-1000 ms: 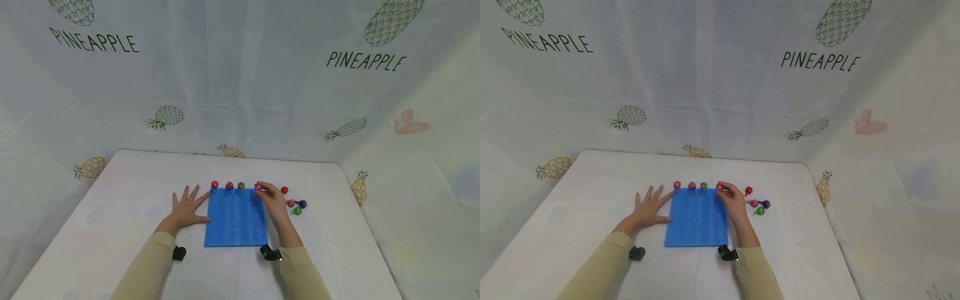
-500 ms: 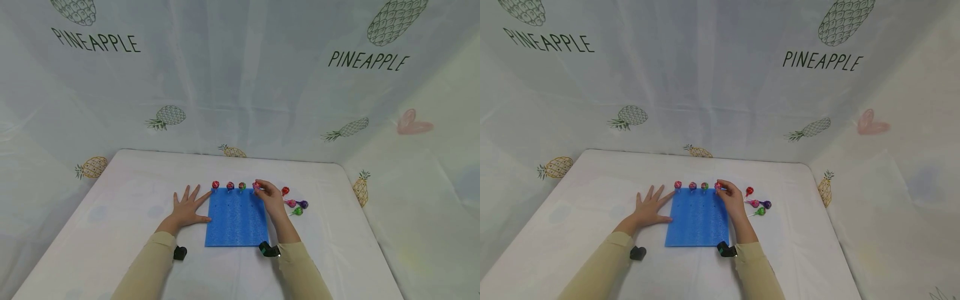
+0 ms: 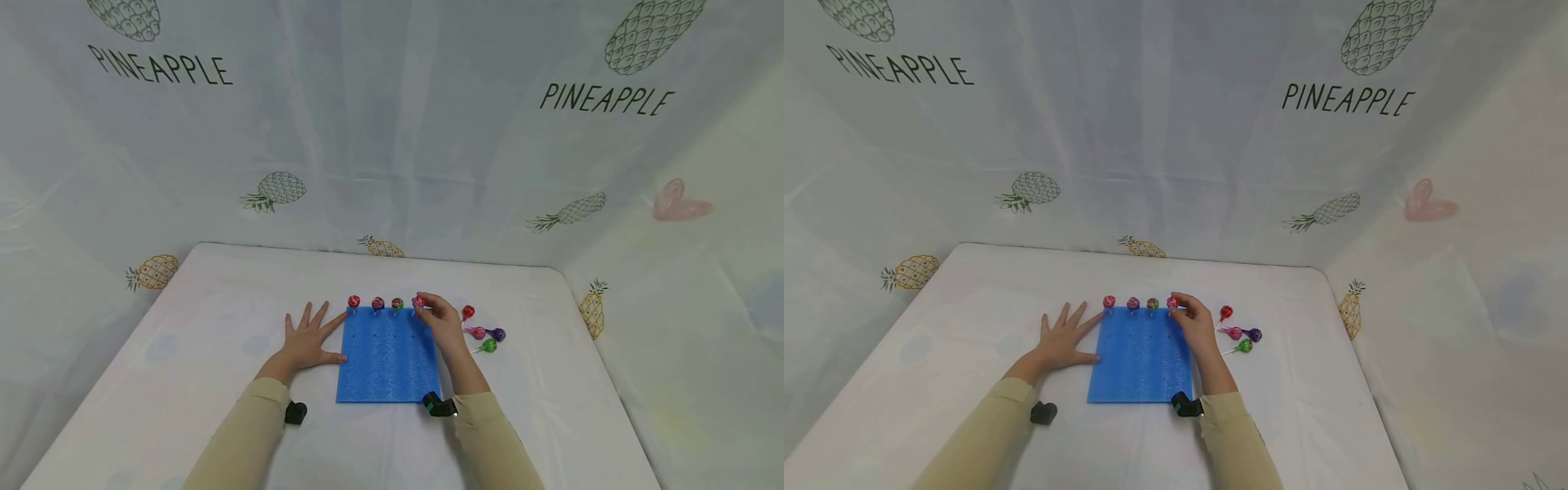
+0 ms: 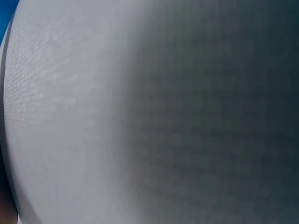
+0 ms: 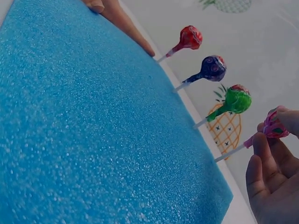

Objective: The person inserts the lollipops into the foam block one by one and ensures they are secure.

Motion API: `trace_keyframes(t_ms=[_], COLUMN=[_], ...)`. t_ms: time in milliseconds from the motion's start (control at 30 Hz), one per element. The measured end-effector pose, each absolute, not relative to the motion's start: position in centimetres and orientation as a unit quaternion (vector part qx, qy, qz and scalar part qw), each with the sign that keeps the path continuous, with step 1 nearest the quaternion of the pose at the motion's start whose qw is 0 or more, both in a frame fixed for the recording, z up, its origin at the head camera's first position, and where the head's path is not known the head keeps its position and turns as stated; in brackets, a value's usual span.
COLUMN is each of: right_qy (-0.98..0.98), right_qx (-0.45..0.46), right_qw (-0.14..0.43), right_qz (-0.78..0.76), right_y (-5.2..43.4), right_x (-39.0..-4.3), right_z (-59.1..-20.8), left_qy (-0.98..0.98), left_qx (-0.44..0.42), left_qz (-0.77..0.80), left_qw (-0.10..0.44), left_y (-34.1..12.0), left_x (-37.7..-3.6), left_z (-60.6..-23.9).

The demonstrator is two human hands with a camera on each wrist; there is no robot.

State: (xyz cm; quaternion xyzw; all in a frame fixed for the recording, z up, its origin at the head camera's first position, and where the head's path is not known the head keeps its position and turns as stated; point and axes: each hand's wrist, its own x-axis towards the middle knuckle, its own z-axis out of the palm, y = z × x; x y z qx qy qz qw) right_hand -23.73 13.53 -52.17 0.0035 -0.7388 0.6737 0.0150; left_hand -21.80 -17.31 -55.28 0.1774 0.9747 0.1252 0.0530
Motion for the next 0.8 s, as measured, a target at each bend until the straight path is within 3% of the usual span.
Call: trace_keyframes(t_ms=[400, 800], right_qy=[-0.732, -0.744], right_qx=[-0.001, 0.009], right_qw=[-0.016, -0.002], right_qz=[0.681, 0.668], right_y=[13.73, 13.45], right_x=[-24.03, -24.12], right_z=[-51.88, -52.17], left_qy=[0.975, 0.974], left_qx=[0.174, 0.176], left_qz=[0.122, 0.126], left_qw=[0.056, 0.059], left_y=[-17.28, -17.23], left_x=[-21.89, -21.75], left_z=[-55.54, -55.12])
